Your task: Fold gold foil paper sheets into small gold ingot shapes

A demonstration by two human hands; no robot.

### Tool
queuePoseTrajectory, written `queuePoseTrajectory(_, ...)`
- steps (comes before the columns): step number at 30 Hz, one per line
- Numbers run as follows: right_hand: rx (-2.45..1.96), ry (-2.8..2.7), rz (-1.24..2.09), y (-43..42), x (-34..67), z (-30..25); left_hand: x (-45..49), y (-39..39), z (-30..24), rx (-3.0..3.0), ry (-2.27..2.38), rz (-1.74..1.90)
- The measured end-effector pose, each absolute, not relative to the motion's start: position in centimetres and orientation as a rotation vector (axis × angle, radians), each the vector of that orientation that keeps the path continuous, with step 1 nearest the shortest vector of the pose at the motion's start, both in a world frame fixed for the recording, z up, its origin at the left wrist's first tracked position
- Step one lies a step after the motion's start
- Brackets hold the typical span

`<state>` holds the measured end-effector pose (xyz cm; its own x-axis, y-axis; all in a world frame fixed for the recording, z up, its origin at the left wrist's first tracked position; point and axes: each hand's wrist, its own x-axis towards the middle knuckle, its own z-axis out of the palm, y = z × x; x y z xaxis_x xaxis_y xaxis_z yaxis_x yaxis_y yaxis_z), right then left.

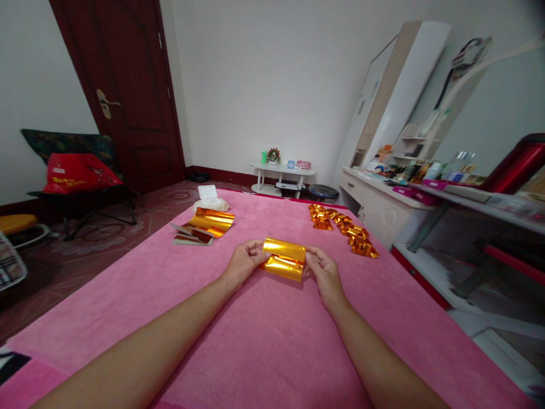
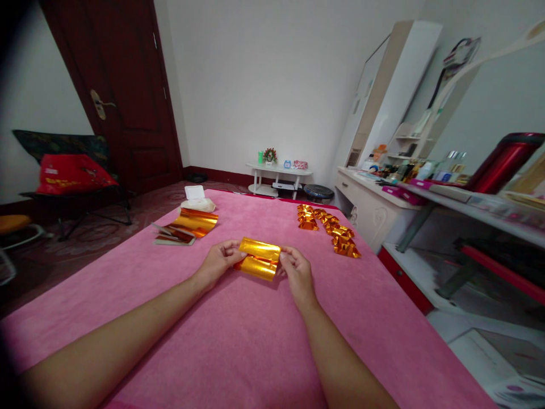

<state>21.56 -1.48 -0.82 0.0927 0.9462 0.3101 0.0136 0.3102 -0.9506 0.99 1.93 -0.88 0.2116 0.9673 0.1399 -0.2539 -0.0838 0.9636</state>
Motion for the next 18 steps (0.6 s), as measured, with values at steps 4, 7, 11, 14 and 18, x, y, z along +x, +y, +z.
queuePoseTrajectory(4,-0.973,-1.286,0.99,-1.91,21.34,-0.44,0.99,1.9,-0.99,1.245,0.78,1.215)
queuePoseTrajectory(7,-0.989,-1.293,0.999,-2.0,21.24,-0.4,1.01,1.9,-1.09,1.252,0.794,1.208)
queuePoseTrajectory(11,-1.0,-1.306,0.929,-1.73,21.28,-0.61,1.07,2.01,-1.26,1.316,0.884,1.199)
queuePoseTrajectory(14,-1.017,-1.329,0.862,-1.53,21.33,-0.64,1.08,2.16,-1.44,1.385,0.926,1.187)
queuePoseTrajectory(18,-1.006,-1.356,0.796,-1.47,21.41,-0.61,1.12,2.1,-1.5,1.413,0.903,1.161)
